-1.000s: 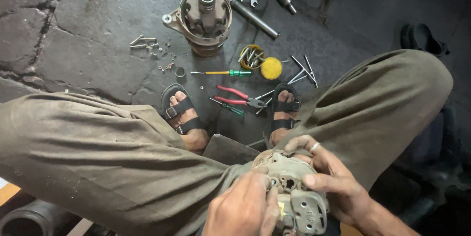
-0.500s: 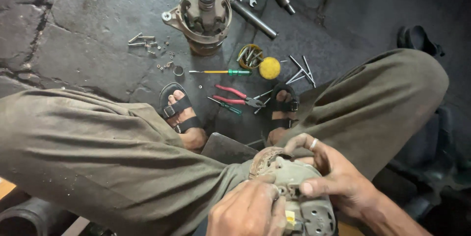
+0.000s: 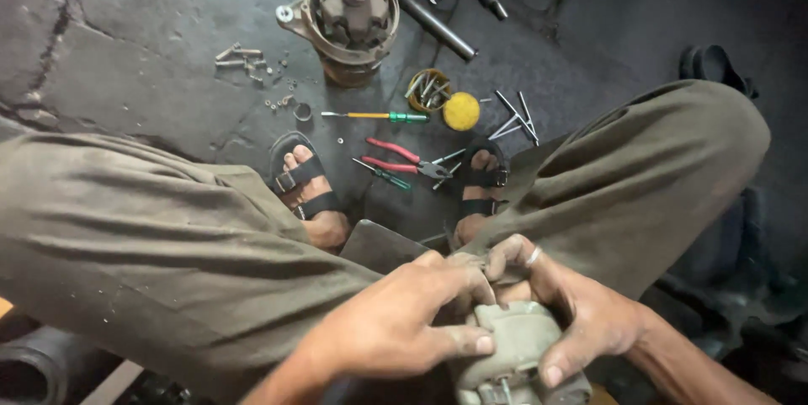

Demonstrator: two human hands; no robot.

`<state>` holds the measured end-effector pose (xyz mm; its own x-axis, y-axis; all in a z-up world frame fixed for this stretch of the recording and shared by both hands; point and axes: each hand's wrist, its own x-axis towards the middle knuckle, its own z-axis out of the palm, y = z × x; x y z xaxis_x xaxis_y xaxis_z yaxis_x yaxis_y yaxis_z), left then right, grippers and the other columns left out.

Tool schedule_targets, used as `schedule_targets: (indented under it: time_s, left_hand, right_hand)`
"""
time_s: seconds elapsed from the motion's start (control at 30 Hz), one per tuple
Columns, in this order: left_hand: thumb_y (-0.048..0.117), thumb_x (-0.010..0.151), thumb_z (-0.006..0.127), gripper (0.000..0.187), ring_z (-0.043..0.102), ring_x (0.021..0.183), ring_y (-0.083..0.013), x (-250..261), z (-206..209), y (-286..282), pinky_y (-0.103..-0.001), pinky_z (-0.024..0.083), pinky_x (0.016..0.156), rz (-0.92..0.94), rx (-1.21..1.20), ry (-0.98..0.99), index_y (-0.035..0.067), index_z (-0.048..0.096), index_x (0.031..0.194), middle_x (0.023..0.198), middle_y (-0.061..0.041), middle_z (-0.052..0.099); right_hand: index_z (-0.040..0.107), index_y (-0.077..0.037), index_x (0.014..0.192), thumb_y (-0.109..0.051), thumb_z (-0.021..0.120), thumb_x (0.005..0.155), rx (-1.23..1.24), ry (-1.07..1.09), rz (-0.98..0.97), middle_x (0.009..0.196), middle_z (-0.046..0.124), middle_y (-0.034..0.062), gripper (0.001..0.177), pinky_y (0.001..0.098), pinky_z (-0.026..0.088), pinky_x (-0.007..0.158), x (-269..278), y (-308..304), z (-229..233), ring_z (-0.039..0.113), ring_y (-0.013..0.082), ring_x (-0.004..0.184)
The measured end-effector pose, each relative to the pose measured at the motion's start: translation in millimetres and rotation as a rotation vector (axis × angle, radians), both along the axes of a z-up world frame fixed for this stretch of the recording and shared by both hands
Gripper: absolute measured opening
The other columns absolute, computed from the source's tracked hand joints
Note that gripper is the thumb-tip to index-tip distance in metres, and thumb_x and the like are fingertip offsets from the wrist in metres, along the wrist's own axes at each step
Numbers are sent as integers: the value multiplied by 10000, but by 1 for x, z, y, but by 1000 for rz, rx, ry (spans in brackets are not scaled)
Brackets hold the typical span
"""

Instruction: Disassembling and inspecting a car alternator part while seated on the floor of a garage.

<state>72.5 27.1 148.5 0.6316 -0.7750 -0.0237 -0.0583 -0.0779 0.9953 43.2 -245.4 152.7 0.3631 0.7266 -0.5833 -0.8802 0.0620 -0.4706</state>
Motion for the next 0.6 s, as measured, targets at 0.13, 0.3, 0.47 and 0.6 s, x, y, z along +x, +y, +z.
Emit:
schedule_targets:
  time_s: [0.13,0.3,0.47,0.6]
  left_hand:
    - [265,828,797,369,717,853,-164,7,-10,-1,-305,557,780,-131,53,517,66,669,1112,907,-59,750]
    - [201,860,800,357,647,839,-133,-7,-18,-9,-318,545,754,-101,-30,636,20,628,1115,910,-43,694]
    - [114,790,810,477,623,696,-102,-21,-7,-8,-246,516,586,11,-190,998,27,561,1187,938,-56,636]
    - [86,772,821,472,607,665,-66,-22,-11,-4,-203,467,523,30,-160,1033,5,599,1180,940,-55,668]
  right_hand:
    - [223,-116,1357,-153,1000,648,3,-20,-1,1242,672,233,1053,413,571,961,3,5,2,681,281,1129]
    - [211,-126,1401,-153,1009,633,-43,-1,-48,1211,661,267,1108,437,558,938,-5,-5,-5,669,317,1099]
    - [237,-79,1393,-186,1020,643,-95,-116,-41,1234,663,234,1089,419,514,1064,-12,-8,-6,634,297,1218]
    - [214,-111,1378,-192,1021,609,-87,-60,-32,1254,620,203,1117,437,532,1032,-7,1,3,637,302,1209]
